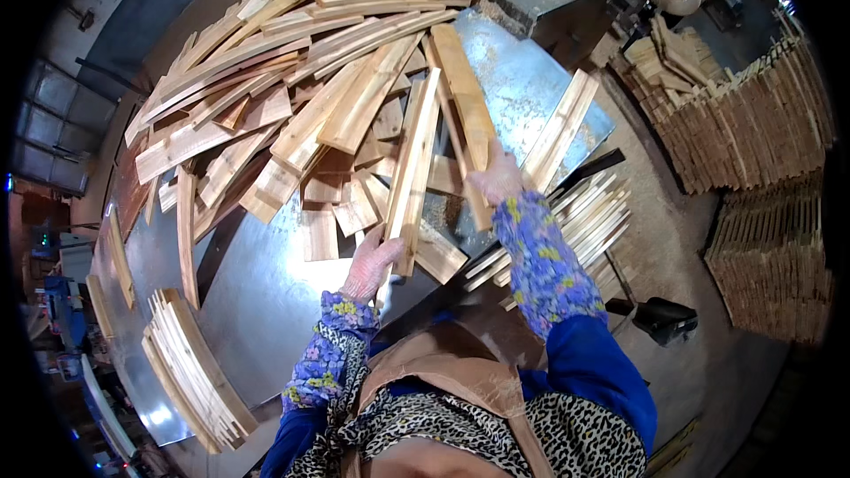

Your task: The person sorts and stacks thin wooden planks on a large metal table. They pick up individual planks from a disorganized pile, align them, and place them into a neat stack. The process involves repetitive picking, aligning, and stacking of the wood pieces.

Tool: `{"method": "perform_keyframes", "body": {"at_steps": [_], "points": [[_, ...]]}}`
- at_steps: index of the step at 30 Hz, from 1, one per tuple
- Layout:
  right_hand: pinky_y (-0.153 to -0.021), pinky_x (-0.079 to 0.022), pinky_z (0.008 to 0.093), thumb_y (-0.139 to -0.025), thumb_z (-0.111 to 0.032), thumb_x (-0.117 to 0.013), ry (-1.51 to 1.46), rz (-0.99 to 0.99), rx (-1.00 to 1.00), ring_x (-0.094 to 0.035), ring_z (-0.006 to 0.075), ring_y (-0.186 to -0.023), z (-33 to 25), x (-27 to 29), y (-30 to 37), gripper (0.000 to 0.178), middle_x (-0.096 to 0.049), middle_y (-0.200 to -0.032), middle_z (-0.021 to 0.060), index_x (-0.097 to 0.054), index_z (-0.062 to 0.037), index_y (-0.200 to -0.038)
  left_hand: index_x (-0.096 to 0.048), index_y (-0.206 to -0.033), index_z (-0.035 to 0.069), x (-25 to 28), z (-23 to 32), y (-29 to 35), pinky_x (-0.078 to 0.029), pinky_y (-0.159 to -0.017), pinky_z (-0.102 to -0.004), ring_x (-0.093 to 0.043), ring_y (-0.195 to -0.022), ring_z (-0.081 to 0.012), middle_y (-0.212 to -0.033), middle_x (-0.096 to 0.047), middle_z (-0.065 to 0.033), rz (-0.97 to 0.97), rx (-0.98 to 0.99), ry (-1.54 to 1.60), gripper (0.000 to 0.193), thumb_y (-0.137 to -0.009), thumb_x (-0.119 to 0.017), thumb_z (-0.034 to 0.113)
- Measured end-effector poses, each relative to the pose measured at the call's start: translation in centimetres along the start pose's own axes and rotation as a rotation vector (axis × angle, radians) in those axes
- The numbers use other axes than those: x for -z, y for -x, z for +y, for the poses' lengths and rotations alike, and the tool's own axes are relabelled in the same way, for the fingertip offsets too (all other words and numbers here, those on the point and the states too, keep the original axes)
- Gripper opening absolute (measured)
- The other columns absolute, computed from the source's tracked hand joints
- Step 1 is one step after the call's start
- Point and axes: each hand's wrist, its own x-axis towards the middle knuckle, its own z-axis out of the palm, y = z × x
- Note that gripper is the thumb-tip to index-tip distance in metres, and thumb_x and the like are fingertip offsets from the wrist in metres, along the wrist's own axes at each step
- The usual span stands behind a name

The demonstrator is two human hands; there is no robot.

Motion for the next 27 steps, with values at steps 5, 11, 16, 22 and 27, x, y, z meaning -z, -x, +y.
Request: {"method": "perform_keyframes", "body": {"at_steps": [5, 11, 16, 22, 27], "points": [[-0.124, -0.047, 0.0485, -0.084, -0.019, -0.086, -0.29, -0.12, 0.155, -0.051, 0.0374, -0.151, 3.7, 0.0, 9.9, 0.098, -0.047, -0.164, 0.0329, -0.038, -0.0049, -0.169, -0.054, -0.146, -0.001, -0.5, -4.1, 2.6, -0.057, -0.066, -0.0278, -0.067, -0.082, -0.0128, -0.102, -0.07, -0.0058, 0.054, 0.146, 0.278, 0.077, -0.096, -0.077, 0.053], [-0.111, -0.054, 0.0473, -0.105, -0.058, -0.065, -0.304, -0.458, 0.46, -0.069, 0.0381, -0.125, 6.1, -7.5, 19.3, 0.076, -0.069, -0.138, 0.0258, -0.052, -0.0032, -0.156, -0.056, -0.152, 0.002, -3.8, -3.7, 3.5, -0.062, -0.099, -0.0384, -0.071, -0.115, -0.0242, -0.128, -0.072, -0.0116, -0.046, 0.124, 0.497, 0.097, -0.091, -0.078, 0.074], [-0.077, -0.056, 0.0529, -0.106, -0.047, -0.063, -0.037, 0.098, 0.481, -0.07, 0.0373, -0.084, 2.6, -7.9, 10.5, 0.044, -0.075, -0.094, 0.0179, -0.07, -0.0054, -0.118, -0.063, -0.146, 0.003, 0.5, -9.5, 1.8, -0.066, -0.068, -0.0417, -0.074, -0.076, -0.025, -0.099, -0.075, -0.01, -0.039, 0.434, 0.507, 0.1, -0.092, -0.063, 0.087], [-0.117, -0.05, 0.0538, -0.093, -0.046, -0.078, 0.102, 0.193, -0.006, -0.062, 0.0434, -0.138, -4.5, -5.3, -0.2, 0.088, -0.064, -0.146, 0.0286, -0.042, -0.0014, -0.161, -0.054, -0.155, 0.001, -0.3, -6.2, 4.6, -0.062, -0.078, -0.0329, -0.072, -0.089, -0.0168, -0.114, -0.074, -0.0063, 0.158, 0.022, 0.224, 0.091, -0.098, -0.073, 0.069], [-0.099, -0.06, 0.0484, -0.092, -0.036, -0.083, -0.273, 0.105, -0.058, -0.076, 0.0382, -0.111, 0.8, -4.6, -5.2, 0.067, -0.076, -0.124, 0.0268, -0.064, 0.004, -0.142, -0.065, -0.144, -0.004, 2.2, -4.0, 4.8, -0.062, -0.089, -0.0323, -0.075, -0.1, -0.0183, -0.12, -0.078, -0.0106, 0.214, 0.06, 0.011, 0.059, -0.1, -0.076, 0.034]]}}
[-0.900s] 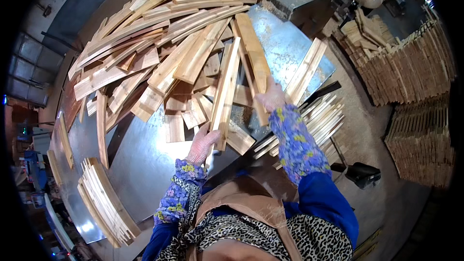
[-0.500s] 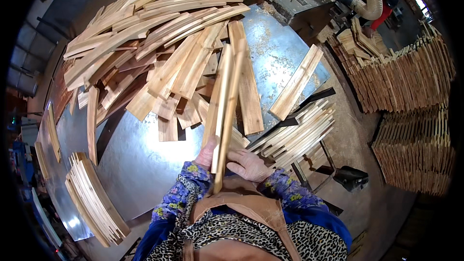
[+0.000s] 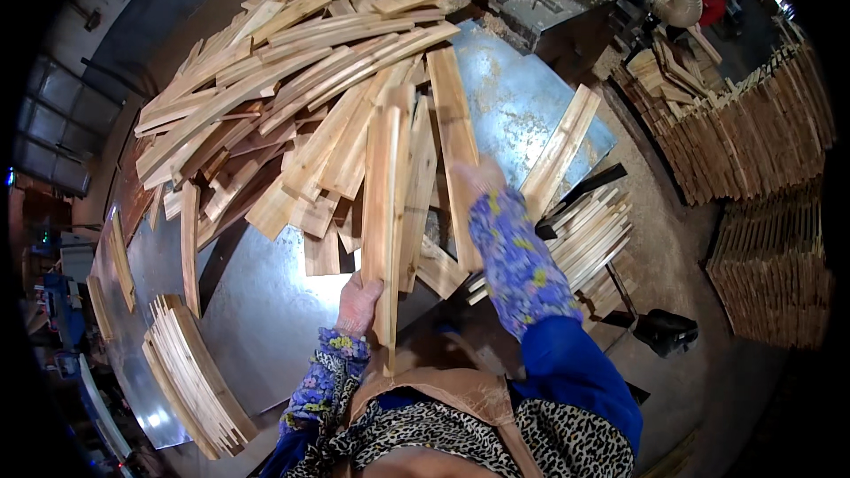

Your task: The person sorts and stacks thin wooden planks on a large metal table. They pick up individual planks from a disorganized pile, align them, and place them into a neat stack. The process involves repetitive picking, aligning, and stacking of the wood pieces.

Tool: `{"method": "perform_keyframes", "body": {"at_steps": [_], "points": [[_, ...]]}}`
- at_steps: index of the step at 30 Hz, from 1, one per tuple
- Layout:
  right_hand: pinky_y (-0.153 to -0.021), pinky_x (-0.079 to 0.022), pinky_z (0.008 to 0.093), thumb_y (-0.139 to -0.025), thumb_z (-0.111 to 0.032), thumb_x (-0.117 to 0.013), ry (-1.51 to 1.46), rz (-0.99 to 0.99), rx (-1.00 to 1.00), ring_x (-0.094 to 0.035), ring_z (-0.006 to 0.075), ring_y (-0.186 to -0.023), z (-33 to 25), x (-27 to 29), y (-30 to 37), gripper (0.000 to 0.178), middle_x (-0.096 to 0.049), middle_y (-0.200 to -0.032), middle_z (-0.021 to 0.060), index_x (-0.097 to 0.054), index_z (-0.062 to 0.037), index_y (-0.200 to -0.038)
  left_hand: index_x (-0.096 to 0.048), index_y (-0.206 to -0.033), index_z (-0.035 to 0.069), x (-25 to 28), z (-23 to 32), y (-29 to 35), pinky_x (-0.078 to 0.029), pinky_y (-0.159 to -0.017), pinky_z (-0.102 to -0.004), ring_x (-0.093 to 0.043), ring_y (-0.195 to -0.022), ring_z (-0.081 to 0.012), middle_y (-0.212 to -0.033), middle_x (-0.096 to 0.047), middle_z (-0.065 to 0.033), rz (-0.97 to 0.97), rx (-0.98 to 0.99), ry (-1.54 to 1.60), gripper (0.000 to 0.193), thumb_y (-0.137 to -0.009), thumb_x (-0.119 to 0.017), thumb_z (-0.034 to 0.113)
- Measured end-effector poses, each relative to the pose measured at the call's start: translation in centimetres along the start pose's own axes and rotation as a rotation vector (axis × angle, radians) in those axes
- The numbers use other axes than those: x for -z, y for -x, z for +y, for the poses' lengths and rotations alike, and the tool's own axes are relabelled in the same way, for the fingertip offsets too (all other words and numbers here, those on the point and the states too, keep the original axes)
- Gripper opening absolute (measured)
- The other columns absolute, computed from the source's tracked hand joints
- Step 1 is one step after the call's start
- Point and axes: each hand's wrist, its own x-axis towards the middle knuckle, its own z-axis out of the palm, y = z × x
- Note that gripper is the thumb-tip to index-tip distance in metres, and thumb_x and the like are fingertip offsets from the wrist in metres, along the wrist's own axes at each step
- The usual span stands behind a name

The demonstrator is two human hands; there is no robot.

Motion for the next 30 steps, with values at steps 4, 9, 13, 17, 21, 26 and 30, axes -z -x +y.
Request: {"method": "perform_keyframes", "body": {"at_steps": [4, 9, 13, 17, 21, 26, 30], "points": [[-0.097, -0.059, 0.0379, -0.099, -0.025, -0.076, -0.584, -0.161, 0.116, -0.073, 0.0217, -0.113, 4.5, 3.6, 11.9, 0.051, -0.078, -0.124, 0.0137, -0.068, 0.0029, -0.141, -0.071, -0.133, -0.008, 0.9, -2.1, 1.0, -0.06, -0.092, -0.0349, -0.075, -0.101, -0.0198, -0.116, -0.08, -0.012, 0.0, 0.004, -0.049, 0.048, -0.093, -0.071, 0.018], [-0.104, -0.056, 0.0349, -0.1, -0.009, -0.078, -0.714, 0.095, 0.202, -0.071, 0.0193, -0.118, 15.6, 7.5, 23.3, 0.042, -0.077, -0.128, 0.0091, -0.069, 0.0018, -0.139, -0.071, -0.122, -0.007, -0.9, -2.3, -2.0, -0.06, -0.085, -0.0352, -0.074, -0.094, -0.0211, -0.107, -0.079, -0.0129, 0.046, -0.073, -0.096, 0.045, -0.089, -0.085, 0.02], [-0.108, -0.053, 0.0336, -0.103, -0.009, -0.077, -0.727, 0.367, 0.262, -0.071, 0.0192, -0.119, 21.7, 11.8, 27.6, 0.038, -0.077, -0.129, 0.0071, -0.069, 0.0019, -0.139, -0.07, -0.123, -0.009, -2.1, 0.0, -4.5, -0.055, -0.101, -0.0457, -0.07, -0.114, -0.0364, -0.127, -0.074, -0.0246, 0.226, -0.232, -0.828, 0.068, -0.082, -0.091, 0.041], [-0.105, -0.054, 0.0342, -0.104, -0.009, -0.076, -0.661, 0.548, 0.214, -0.071, 0.0193, -0.115, 27.5, 13.4, 30.3, 0.036, -0.078, -0.128, 0.007, -0.069, 0.0022, -0.138, -0.071, -0.127, -0.007, -2.0, 1.9, -7.5, -0.043, -0.121, -0.0499, -0.054, -0.144, -0.0447, -0.156, -0.056, -0.032, 0.112, -0.111, -1.067, 0.077, -0.079, -0.089, 0.05], [-0.103, -0.055, 0.0345, -0.104, -0.009, -0.075, -0.758, 0.474, 0.221, -0.071, 0.0183, -0.114, 29.5, 11.3, 30.3, 0.035, -0.078, -0.126, 0.0068, -0.07, 0.0018, -0.137, -0.066, -0.128, -0.006, -4.1, 3.3, -7.5, -0.052, -0.111, -0.0523, -0.063, -0.132, -0.046, -0.135, -0.064, -0.0305, 0.063, 0.029, -1.071, 0.075, -0.08, -0.087, 0.048], [-0.108, -0.056, 0.0353, -0.106, -0.008, -0.071, -1.155, 0.231, 0.054, -0.069, 0.0201, -0.122, 17.3, 10.7, 25.8, 0.049, -0.071, -0.139, 0.0114, -0.059, 0.0035, -0.151, -0.054, -0.147, -0.002, -7.6, 4.7, -5.4, -0.053, -0.111, -0.0512, -0.065, -0.129, -0.0476, -0.139, -0.065, -0.0318, 0.213, -0.107, -1.244, 0.09, -0.076, -0.091, 0.04], [-0.105, -0.053, 0.0409, -0.105, -0.018, -0.063, -0.826, 0.383, 0.32, -0.068, 0.0254, -0.121, 5.0, 12.5, 12.0, 0.05, -0.072, -0.137, 0.0161, -0.059, 0.0037, -0.149, -0.058, -0.142, -0.008, -5.8, 4.2, -5.6, -0.057, -0.102, -0.0467, -0.073, -0.114, -0.0389, -0.128, -0.073, -0.0293, -0.032, 0.004, -0.845, 0.09, -0.076, -0.094, 0.04]]}}
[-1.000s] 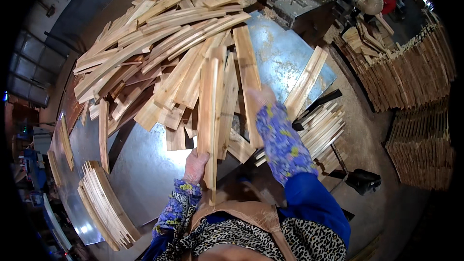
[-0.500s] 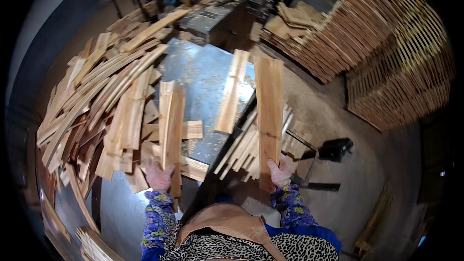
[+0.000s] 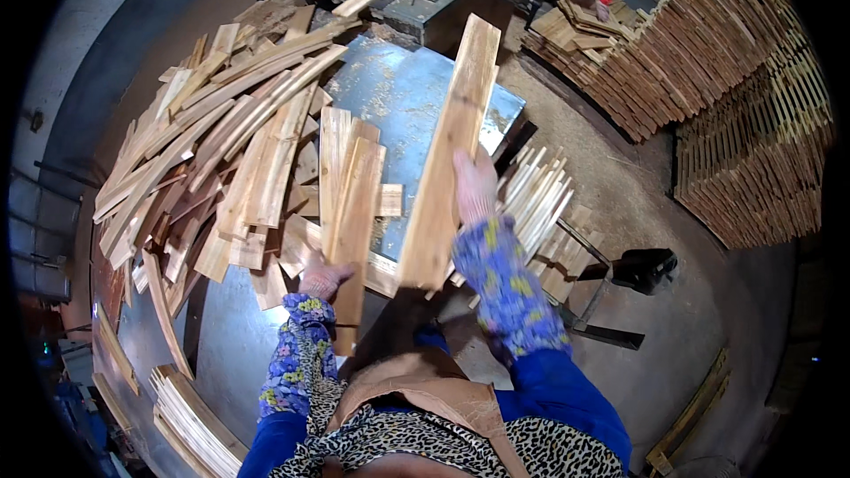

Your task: The person sorts and stacks thin wooden planks on a large metal table. They pick up individual planks from a disorganized pile, align them, and place them into a neat stack. The process involves repetitive picking, aligning, and stacking of the wood pieces.

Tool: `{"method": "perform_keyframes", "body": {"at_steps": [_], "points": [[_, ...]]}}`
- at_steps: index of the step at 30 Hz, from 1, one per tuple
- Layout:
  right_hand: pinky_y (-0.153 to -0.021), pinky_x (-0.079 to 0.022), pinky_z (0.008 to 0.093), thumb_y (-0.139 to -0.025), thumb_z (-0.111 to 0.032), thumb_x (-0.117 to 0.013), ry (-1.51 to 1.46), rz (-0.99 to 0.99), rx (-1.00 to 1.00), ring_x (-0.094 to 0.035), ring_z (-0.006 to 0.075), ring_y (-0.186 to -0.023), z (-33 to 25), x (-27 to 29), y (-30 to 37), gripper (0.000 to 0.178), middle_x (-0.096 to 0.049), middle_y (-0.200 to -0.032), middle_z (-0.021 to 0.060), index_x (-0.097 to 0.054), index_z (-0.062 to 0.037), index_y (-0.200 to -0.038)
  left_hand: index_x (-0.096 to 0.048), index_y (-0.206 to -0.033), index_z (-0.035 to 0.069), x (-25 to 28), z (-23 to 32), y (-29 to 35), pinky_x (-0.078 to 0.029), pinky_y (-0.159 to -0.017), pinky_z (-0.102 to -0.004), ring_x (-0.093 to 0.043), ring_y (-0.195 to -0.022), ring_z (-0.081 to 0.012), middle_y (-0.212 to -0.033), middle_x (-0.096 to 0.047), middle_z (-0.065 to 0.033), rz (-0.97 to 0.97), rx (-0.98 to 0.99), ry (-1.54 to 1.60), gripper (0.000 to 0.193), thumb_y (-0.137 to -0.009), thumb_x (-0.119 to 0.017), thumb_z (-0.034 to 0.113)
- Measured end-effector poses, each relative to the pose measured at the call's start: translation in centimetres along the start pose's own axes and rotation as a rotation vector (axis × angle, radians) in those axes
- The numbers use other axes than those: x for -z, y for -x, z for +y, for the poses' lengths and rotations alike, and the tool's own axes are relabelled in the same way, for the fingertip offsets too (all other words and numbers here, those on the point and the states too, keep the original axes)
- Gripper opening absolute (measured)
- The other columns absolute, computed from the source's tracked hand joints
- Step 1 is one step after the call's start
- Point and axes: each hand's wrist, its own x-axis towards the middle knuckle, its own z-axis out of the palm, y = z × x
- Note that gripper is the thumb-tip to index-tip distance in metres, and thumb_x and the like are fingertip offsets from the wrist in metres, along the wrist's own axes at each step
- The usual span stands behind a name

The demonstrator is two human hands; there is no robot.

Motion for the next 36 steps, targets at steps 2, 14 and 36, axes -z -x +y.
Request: {"method": "perform_keyframes", "body": {"at_steps": [2, 14, 36], "points": [[-0.106, -0.054, 0.047, -0.102, -0.028, -0.065, 0.297, 0.109, -0.205, -0.07, 0.0379, -0.122, 1.2, -3.3, -6.4, 0.06, -0.074, -0.131, 0.0241, -0.053, 0.0001, -0.154, -0.064, -0.133, -0.011, -0.4, -1.8, -0.4, -0.059, -0.099, -0.0443, -0.076, -0.109, -0.0366, -0.115, -0.078, -0.0263, -0.078, -0.078, 0.207, 0.073, -0.079, -0.094, 0.028], [-0.122, -0.044, 0.0582, -0.088, -0.048, -0.08, 1.277, 0.177, -0.621, -0.039, 0.0412, -0.158, 5.2, -8.4, -8.7, 0.111, -0.04, -0.167, 0.0297, -0.02, -0.0067, -0.172, -0.066, -0.125, -0.003, 4.2, -15.9, 22.5, -0.063, -0.091, -0.0461, -0.075, -0.105, -0.0384, -0.105, -0.074, -0.0234, 0.725, -0.05, -0.124, 0.063, -0.075, -0.092, 0.024], [-0.102, -0.066, 0.0532, -0.086, -0.014, -0.088, -0.753, -1.518, -1.006, -0.075, 0.0405, -0.114, 5.5, -27.6, 41.1, 0.096, -0.068, -0.14, 0.0261, -0.036, 0.0074, -0.164, -0.052, -0.152, -0.003, 17.2, -51.5, 42.3, -0.051, -0.112, -0.0547, -0.06, -0.134, -0.0472, -0.142, -0.065, -0.0273, 0.84, 0.669, -0.028, 0.07, -0.091, -0.077, 0.022]]}}
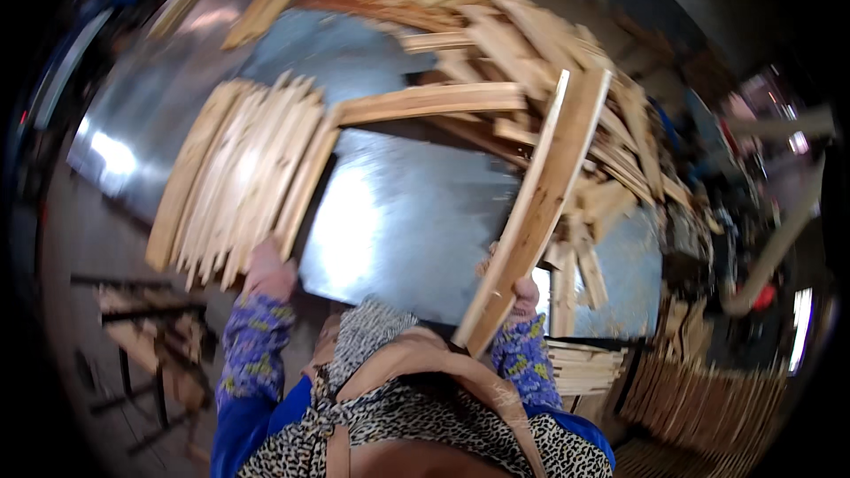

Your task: The person sorts and stacks thin wooden planks on a large metal table. They pick up individual planks from a disorganized pile, align them, and place them into a neat stack. The process involves repetitive picking, aligning, and stacking of the wood pieces.

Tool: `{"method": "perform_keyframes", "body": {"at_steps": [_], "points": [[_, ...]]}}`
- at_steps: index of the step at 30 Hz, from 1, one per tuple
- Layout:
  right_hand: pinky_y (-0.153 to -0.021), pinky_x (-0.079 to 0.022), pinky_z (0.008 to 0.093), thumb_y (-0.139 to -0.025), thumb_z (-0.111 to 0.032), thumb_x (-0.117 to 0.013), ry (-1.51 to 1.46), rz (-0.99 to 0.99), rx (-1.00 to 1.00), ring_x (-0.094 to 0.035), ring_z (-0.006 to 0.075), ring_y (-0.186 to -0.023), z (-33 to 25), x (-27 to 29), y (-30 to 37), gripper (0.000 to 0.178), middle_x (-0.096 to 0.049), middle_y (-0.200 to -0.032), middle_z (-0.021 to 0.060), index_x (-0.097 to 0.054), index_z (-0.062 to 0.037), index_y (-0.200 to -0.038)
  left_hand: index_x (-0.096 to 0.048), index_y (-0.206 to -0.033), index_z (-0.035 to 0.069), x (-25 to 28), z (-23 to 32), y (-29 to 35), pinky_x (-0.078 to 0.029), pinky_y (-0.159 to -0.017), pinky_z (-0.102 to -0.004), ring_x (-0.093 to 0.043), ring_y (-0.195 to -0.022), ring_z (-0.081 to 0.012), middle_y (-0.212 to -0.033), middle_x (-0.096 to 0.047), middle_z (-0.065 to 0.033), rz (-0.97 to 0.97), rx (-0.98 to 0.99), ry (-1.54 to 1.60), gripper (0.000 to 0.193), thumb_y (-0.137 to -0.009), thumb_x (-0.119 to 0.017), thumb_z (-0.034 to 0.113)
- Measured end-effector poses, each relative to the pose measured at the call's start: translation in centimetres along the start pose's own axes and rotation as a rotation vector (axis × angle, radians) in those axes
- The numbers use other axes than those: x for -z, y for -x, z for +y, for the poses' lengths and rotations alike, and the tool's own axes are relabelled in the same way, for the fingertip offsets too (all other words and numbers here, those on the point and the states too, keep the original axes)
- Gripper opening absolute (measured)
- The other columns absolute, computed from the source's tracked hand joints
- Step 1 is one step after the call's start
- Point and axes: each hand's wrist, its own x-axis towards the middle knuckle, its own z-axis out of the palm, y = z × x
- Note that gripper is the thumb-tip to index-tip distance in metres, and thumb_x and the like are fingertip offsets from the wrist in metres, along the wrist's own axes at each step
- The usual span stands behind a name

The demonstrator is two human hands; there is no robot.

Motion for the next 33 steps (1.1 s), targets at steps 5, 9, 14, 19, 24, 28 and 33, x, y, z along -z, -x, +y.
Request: {"method": "perform_keyframes", "body": {"at_steps": [5, 9, 14, 19, 24, 28, 33], "points": [[-0.072, -0.069, 0.0399, -0.087, -0.011, -0.082, 0.231, 0.476, -0.265, -0.078, 0.0281, -0.09, 14.0, 0.6, -10.3, 0.083, -0.071, -0.121, 0.0222, -0.043, 0.0041, -0.158, -0.052, -0.137, 0.009, -0.3, -1.6, 0.0, -0.054, -0.101, -0.0517, -0.066, -0.115, -0.0397, -0.122, -0.067, -0.0181, 0.035, -0.074, -0.082, 0.056, -0.088, -0.075, 0.021], [-0.064, -0.059, 0.0364, -0.095, -0.025, -0.075, 0.867, 0.393, -0.199, -0.067, 0.0215, -0.076, 27.7, -0.7, -14.6, 0.087, -0.067, -0.1, 0.0133, -0.033, 0.0004, -0.166, -0.06, -0.132, 0.013, 0.2, -1.9, 0.2, -0.057, -0.084, -0.0531, -0.069, -0.104, -0.0391, -0.118, -0.067, -0.015, 0.083, -0.14, -0.052, 0.05, -0.085, -0.074, 0.02], [-0.075, -0.059, 0.0373, -0.095, -0.032, -0.077, 0.806, 0.378, -0.16, -0.067, 0.0206, -0.085, 30.6, -3.3, -16.3, 0.087, -0.066, -0.11, 0.0114, -0.035, -0.003, -0.165, -0.059, -0.138, 0.009, 2.4, -1.6, -0.2, -0.055, -0.096, -0.0546, -0.066, -0.115, -0.0424, -0.125, -0.067, -0.0183, -0.038, -0.182, 0.001, 0.052, -0.09, -0.076, 0.022], [-0.096, -0.059, 0.0425, -0.082, -0.052, -0.087, 0.307, 0.3, -0.359, -0.073, 0.0288, -0.103, 28.5, -1.9, -14.3, 0.088, -0.074, -0.122, 0.0214, -0.062, 0.0092, -0.14, -0.064, -0.133, 0.009, 2.1, -1.1, 0.3, -0.056, -0.091, -0.0528, -0.068, -0.108, -0.0394, -0.119, -0.067, -0.0139, 0.232, -0.323, -0.055, 0.045, -0.09, -0.072, 0.021], [-0.105, -0.058, 0.0473, -0.083, -0.039, -0.083, 0.008, 0.261, -0.4, -0.072, 0.0349, -0.115, 25.7, -0.5, -14.1, 0.091, -0.072, -0.13, 0.0254, -0.051, 0.0096, -0.153, -0.06, -0.149, 0.007, 0.9, 4.9, -2.0, -0.047, -0.114, -0.0566, -0.056, -0.135, -0.0478, -0.152, -0.057, -0.0234, -0.285, -0.362, 0.425, 0.06, -0.094, -0.074, 0.027], [-0.102, -0.059, 0.0444, -0.085, -0.04, -0.077, 0.043, 0.23, -0.409, -0.073, 0.0338, -0.108, 19.1, 1.1, -14.2, 0.088, -0.073, -0.123, 0.0205, -0.051, 0.008, -0.154, -0.039, -0.167, 0.005, -4.9, 6.8, -3.7, -0.03, -0.131, -0.0525, -0.033, -0.16, -0.046, -0.174, -0.03, -0.0304, -0.119, -0.159, 0.105, 0.099, -0.089, -0.082, 0.048], [-0.103, -0.059, 0.0477, -0.087, -0.029, -0.081, 0.138, 0.196, -0.404, -0.071, 0.0342, -0.115, 14.4, 3.2, -13.3, 0.081, -0.071, -0.128, 0.0221, -0.051, 0.0063, -0.154, -0.024, -0.173, 0.01, -2.4, 8.1, -5.8, -0.052, -0.112, -0.0514, -0.052, -0.146, -0.0423, -0.164, -0.042, -0.0291, -0.34, 0.014, 0.007, 0.114, -0.084, -0.085, 0.046]]}}
